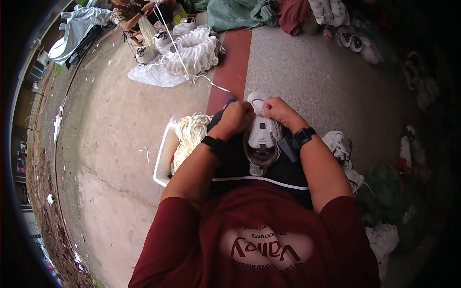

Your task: Lacing a white athletic shoe.

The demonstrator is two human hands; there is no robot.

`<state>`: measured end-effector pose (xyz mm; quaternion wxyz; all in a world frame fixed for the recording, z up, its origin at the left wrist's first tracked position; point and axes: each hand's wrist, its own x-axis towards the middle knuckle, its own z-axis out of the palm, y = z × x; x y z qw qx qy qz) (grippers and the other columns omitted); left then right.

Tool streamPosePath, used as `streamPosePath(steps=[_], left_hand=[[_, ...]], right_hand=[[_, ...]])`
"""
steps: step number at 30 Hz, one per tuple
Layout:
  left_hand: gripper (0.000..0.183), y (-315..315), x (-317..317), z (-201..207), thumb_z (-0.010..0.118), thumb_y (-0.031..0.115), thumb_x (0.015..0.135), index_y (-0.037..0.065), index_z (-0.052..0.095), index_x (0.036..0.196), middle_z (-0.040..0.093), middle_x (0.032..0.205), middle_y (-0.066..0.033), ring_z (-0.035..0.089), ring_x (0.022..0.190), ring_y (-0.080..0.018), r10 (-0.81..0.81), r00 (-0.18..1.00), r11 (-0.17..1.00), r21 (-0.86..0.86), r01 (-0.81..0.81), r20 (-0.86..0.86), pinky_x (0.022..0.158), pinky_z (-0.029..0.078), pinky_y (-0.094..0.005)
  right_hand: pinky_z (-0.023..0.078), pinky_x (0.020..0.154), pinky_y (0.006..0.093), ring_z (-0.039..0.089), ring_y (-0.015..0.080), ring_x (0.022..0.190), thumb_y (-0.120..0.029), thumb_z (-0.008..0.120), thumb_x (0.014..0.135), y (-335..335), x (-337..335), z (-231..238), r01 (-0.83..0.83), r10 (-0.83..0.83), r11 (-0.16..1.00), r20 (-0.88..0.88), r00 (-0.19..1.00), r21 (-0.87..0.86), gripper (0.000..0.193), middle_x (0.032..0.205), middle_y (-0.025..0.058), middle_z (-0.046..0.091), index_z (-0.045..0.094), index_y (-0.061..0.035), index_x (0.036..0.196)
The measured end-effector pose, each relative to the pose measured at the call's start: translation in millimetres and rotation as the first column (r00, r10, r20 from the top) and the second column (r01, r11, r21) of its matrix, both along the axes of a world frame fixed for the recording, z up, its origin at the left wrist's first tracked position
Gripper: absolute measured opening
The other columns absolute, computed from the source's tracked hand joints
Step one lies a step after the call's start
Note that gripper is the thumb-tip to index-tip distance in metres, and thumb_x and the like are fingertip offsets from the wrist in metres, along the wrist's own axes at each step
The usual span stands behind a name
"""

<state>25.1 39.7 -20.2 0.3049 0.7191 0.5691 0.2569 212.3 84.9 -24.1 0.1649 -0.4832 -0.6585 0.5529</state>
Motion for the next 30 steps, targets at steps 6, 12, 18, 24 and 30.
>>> streamPosePath(steps=[6, 12, 18, 24, 30], left_hand=[[0.012, -0.7, -0.1, -0.3, 0.06, 0.008, 0.074, 0.0, 0.064, 0.081, 0.062, 0.074, -0.0202, 0.063, 0.071, -0.0326, -0.008, 0.998, 0.998, 0.068, 0.003, 0.069, 0.064, 0.048, -0.0363], [0.013, 2.0, -2.4, 2.2, 0.061, 0.009, 0.073, -0.001, 0.064, 0.081, 0.063, 0.074, -0.0195, 0.063, 0.072, -0.0326, -0.031, 1.0, 0.999, 0.016, 0.031, -0.002, 0.065, 0.048, -0.0362], [0.014, 3.9, -3.1, 1.6, 0.062, 0.009, 0.072, -0.001, 0.065, 0.081, 0.062, 0.074, -0.02, 0.063, 0.072, -0.0329, -0.045, 0.999, 0.999, 0.02, 0.045, -0.018, 0.065, 0.048, -0.0369], [0.009, 3.8, 4.5, -3.1, 0.058, 0.009, 0.073, 0.001, 0.062, 0.073, 0.06, 0.071, -0.0201, 0.061, 0.07, -0.0355, 0.032, 0.998, 0.994, 0.103, -0.027, -0.052, 0.063, 0.048, -0.0392], [0.007, 6.4, -1.5, -5.9, 0.057, 0.008, 0.072, 0.002, 0.06, 0.07, 0.059, 0.066, -0.0177, 0.06, 0.064, -0.0351, -0.067, 0.998, 0.992, 0.108, 0.067, -0.006, 0.06, 0.046, -0.0389]], right_hand=[[0.036, 0.051, 0.0283, 0.042, 0.0097, 0.057, -0.005, 0.069, 0.067, 2.1, 2.8, -3.6, -0.041, 0.042, 0.999, -0.049, 0.998, 0.009, 0.021, 0.059, -0.0019, 0.046, 0.049, -0.007, 0.059], [0.036, 0.051, 0.0276, 0.042, 0.0092, 0.057, -0.005, 0.069, 0.068, 2.0, 2.8, -6.0, -0.014, 0.012, 0.999, -0.051, 0.999, -0.028, 0.023, 0.058, -0.0024, 0.045, 0.048, -0.0075, 0.058], [0.035, 0.053, 0.0239, 0.04, 0.0067, 0.059, -0.002, 0.065, 0.069, 0.5, 2.3, -2.7, -0.025, 0.024, 0.999, -0.035, 0.999, -0.027, 0.022, 0.06, -0.0049, 0.044, 0.047, -0.0102, 0.06], [0.034, 0.053, 0.0237, 0.04, 0.0065, 0.059, -0.002, 0.064, 0.068, -1.6, 1.2, 0.5, -0.02, 0.019, 1.0, -0.01, 1.0, -0.021, 0.022, 0.061, -0.0053, 0.044, 0.046, -0.0104, 0.06], [0.032, 0.053, 0.0221, 0.04, 0.0059, 0.058, -0.002, 0.062, 0.067, -1.7, 1.4, -0.7, 0.015, -0.017, 0.998, -0.026, 1.0, -0.055, 0.021, 0.06, -0.0067, 0.043, 0.045, -0.0115, 0.061]])
